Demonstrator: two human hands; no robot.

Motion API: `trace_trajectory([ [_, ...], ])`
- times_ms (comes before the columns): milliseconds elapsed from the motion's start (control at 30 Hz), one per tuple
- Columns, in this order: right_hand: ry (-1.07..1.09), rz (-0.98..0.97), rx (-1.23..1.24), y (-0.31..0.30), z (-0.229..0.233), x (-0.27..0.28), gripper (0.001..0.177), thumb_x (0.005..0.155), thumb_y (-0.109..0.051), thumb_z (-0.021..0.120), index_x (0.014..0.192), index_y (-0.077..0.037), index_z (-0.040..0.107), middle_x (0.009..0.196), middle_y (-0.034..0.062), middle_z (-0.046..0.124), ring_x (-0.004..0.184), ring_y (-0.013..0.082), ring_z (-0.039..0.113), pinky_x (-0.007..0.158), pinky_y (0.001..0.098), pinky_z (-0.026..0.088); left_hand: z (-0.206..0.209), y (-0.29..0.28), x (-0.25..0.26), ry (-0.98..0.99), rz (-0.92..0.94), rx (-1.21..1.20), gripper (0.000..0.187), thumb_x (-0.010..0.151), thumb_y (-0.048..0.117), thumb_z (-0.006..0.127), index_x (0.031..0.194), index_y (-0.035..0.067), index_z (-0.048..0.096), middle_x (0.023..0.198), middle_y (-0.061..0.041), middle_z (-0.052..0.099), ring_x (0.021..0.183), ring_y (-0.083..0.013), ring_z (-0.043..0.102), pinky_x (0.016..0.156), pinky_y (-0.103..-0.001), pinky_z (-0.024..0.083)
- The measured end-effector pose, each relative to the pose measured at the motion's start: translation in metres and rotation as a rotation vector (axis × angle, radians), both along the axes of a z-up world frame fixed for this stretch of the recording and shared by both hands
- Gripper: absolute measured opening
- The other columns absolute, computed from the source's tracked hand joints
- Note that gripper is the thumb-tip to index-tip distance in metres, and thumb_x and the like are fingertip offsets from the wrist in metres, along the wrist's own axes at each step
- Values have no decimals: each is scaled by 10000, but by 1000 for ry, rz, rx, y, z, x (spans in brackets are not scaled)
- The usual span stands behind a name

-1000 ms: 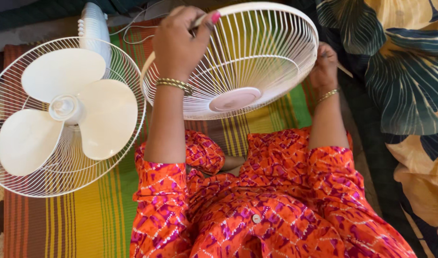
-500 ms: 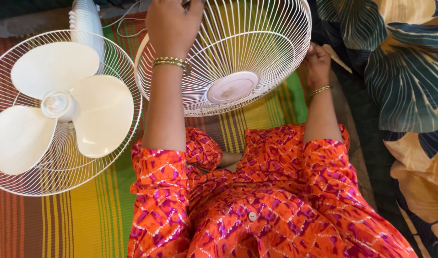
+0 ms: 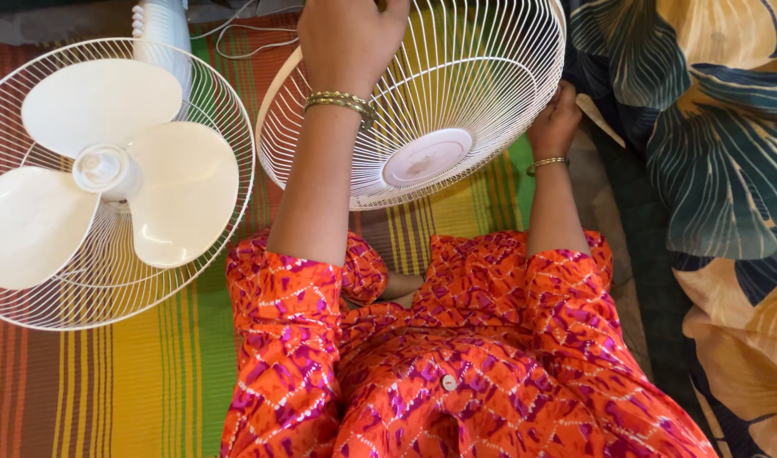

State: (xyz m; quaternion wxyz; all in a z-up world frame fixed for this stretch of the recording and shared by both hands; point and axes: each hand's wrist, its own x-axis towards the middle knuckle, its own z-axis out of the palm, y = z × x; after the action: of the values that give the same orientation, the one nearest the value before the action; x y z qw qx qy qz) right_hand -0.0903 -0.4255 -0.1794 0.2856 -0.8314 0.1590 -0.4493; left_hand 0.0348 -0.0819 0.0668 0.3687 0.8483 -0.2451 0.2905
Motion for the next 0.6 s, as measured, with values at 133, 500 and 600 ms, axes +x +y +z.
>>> trace_trajectory([
  [133, -208, 630, 868, -9, 4, 1, 198, 1188, -47, 543, 1242, 77, 687, 1040, 84, 740, 939, 149, 661, 840, 307, 540, 1, 11, -6, -42, 27, -6, 357, 861, 401, 749, 713, 76, 738, 607, -142, 694, 561, -347, 695, 540, -448, 568],
  [500, 208, 450, 496, -13, 40, -17, 182, 1030, 67, 615, 1190, 73, 701, 1032, 86, 750, 890, 93, 683, 790, 245, 544, 9, 31, -23, -41, -67, 30, 267, 857, 409, 767, 862, 143, 786, 718, -113, 741, 658, -351, 710, 564, -472, 555],
  [600, 189, 399, 402, -14, 34, -11, 150, 1021, 51, 647, 1157, 81, 705, 1011, 91, 752, 871, 91, 676, 761, 239, 532, 4, 29, -19, 17, -43, 60, 286, 927, 386, 726, 830, 118, 743, 651, -86, 708, 634, -327, 706, 601, -462, 562],
])
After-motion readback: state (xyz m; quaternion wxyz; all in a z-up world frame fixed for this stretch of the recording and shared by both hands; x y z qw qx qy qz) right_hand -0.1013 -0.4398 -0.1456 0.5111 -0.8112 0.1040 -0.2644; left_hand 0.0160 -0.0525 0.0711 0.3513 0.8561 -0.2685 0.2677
